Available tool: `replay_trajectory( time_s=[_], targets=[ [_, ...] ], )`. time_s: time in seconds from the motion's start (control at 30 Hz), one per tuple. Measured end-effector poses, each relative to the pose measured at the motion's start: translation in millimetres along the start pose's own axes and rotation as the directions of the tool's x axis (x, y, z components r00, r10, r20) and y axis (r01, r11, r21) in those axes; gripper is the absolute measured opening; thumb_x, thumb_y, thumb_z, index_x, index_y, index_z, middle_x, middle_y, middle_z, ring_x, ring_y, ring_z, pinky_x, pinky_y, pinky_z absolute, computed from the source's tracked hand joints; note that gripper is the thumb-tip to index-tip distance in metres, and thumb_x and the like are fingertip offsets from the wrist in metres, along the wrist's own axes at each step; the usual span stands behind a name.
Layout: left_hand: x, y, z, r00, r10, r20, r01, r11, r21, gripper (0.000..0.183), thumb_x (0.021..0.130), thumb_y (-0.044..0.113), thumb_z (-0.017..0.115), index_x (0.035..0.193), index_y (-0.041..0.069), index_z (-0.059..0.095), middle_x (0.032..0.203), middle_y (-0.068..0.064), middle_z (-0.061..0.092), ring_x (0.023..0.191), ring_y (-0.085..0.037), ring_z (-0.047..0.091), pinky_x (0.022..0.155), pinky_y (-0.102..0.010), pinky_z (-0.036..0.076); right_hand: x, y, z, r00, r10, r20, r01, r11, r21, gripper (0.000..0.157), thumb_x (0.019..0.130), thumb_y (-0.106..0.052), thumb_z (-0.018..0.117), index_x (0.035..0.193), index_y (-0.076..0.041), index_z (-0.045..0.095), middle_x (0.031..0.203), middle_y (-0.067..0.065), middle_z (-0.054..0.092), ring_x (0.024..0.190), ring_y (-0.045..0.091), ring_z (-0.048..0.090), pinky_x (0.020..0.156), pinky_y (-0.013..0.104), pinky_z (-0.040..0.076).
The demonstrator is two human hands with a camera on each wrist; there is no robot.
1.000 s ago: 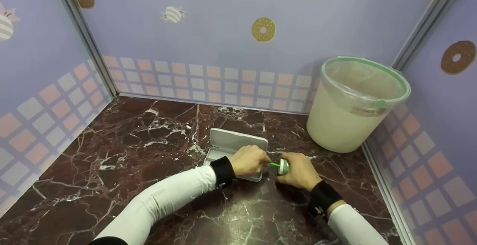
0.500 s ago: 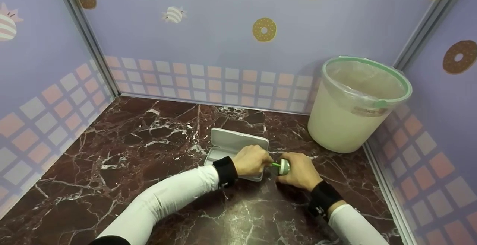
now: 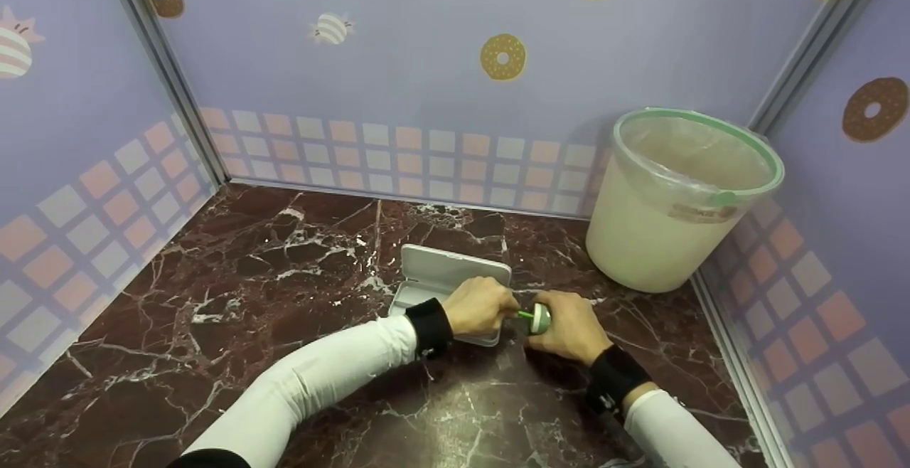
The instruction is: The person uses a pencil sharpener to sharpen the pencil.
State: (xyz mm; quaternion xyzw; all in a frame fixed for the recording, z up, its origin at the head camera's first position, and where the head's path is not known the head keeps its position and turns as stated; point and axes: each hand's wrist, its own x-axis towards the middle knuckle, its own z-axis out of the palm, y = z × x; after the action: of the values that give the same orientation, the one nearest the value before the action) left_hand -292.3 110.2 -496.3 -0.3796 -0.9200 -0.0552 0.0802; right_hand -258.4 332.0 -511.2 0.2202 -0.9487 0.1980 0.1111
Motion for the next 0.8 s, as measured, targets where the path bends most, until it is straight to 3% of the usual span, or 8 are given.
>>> replay_trajectory(
  time_s=[0.27, 0.43, 0.53, 0.67, 0.73, 0.8],
  targets=[
    [5.1, 1.6, -4.9, 0.999, 0.035, 0.01, -0.035, 0.999, -0.022, 0.012, 0.102, 0.026, 0.078, 0.108, 0.028, 0.089, 0.102, 0.007, 0.087, 0.089, -0.022, 0.084, 0.077, -0.037, 0.067, -0.3, 7.0, -6.8, 1.0, -0.01, -0.006, 0.01, 1.0, 0.002, 0.052, 0.064, -0.028, 0.107, 0.104, -0.013, 0.077, 0.094, 0.0, 0.079, 0.084, 0.016, 0.072, 0.074, 0.036, 0.057],
    [3.0, 4.0, -10.2, 0.999, 0.048, 0.004, -0.048, 0.999, -0.006, 0.015, 0.106, 0.031, 0.075, 0.11, 0.023, 0.087, 0.105, 0.005, 0.086, 0.093, -0.021, 0.083, 0.081, -0.036, 0.067, -4.7, 8.8, -13.2, 1.0, -0.024, 0.018, 0.024, 0.999, 0.029, 0.08, 0.066, -0.038, 0.108, 0.133, -0.007, 0.075, 0.12, 0.01, 0.081, 0.101, 0.026, 0.076, 0.085, 0.043, 0.06],
    [-0.1, 10.8, -12.4, 0.994, 0.088, -0.058, -0.086, 0.996, 0.029, 0.02, 0.108, 0.033, 0.071, 0.119, 0.021, 0.083, 0.112, 0.002, 0.082, 0.099, -0.018, 0.079, 0.085, -0.032, 0.066, -13.9, 12.0, -18.4, 0.999, -0.006, 0.034, 0.004, 0.998, 0.059, 0.093, 0.068, -0.048, 0.107, 0.142, -0.007, 0.071, 0.129, 0.012, 0.08, 0.105, 0.026, 0.075, 0.086, 0.041, 0.059],
    [1.4, 27.6, -21.6, 0.969, 0.182, -0.167, -0.175, 0.983, 0.055, 0.035, 0.107, 0.035, 0.071, 0.138, 0.02, 0.074, 0.129, 0.001, 0.076, 0.114, -0.015, 0.074, 0.096, -0.025, 0.063, -25.2, 19.7, -25.5, 1.0, 0.007, 0.028, -0.01, 0.995, 0.097, 0.093, 0.071, -0.049, 0.106, 0.144, -0.004, 0.07, 0.127, 0.012, 0.081, 0.1, 0.021, 0.074, 0.084, 0.036, 0.058],
    [6.9, 37.3, -27.1, 0.959, 0.216, -0.181, -0.209, 0.976, 0.06, 0.041, 0.106, 0.036, 0.07, 0.143, 0.019, 0.071, 0.137, 0.0, 0.074, 0.121, -0.016, 0.072, 0.102, -0.024, 0.062, -28.3, 23.3, -30.0, 0.999, 0.014, 0.031, -0.017, 0.996, 0.091, 0.088, 0.072, -0.047, 0.106, 0.141, -0.005, 0.072, 0.119, 0.009, 0.083, 0.095, 0.017, 0.073, 0.081, 0.032, 0.057],
    [15.3, 46.1, -29.9, 0.964, 0.213, -0.161, -0.206, 0.977, 0.056, 0.043, 0.108, 0.038, 0.068, 0.146, 0.019, 0.069, 0.142, 0.0, 0.073, 0.125, -0.016, 0.072, 0.104, -0.024, 0.061, -29.4, 26.2, -35.7, 0.999, 0.016, 0.04, -0.019, 0.997, 0.073, 0.084, 0.072, -0.046, 0.106, 0.137, -0.004, 0.074, 0.11, 0.006, 0.084, 0.088, 0.012, 0.072, 0.077, 0.029, 0.056]
  ],
)
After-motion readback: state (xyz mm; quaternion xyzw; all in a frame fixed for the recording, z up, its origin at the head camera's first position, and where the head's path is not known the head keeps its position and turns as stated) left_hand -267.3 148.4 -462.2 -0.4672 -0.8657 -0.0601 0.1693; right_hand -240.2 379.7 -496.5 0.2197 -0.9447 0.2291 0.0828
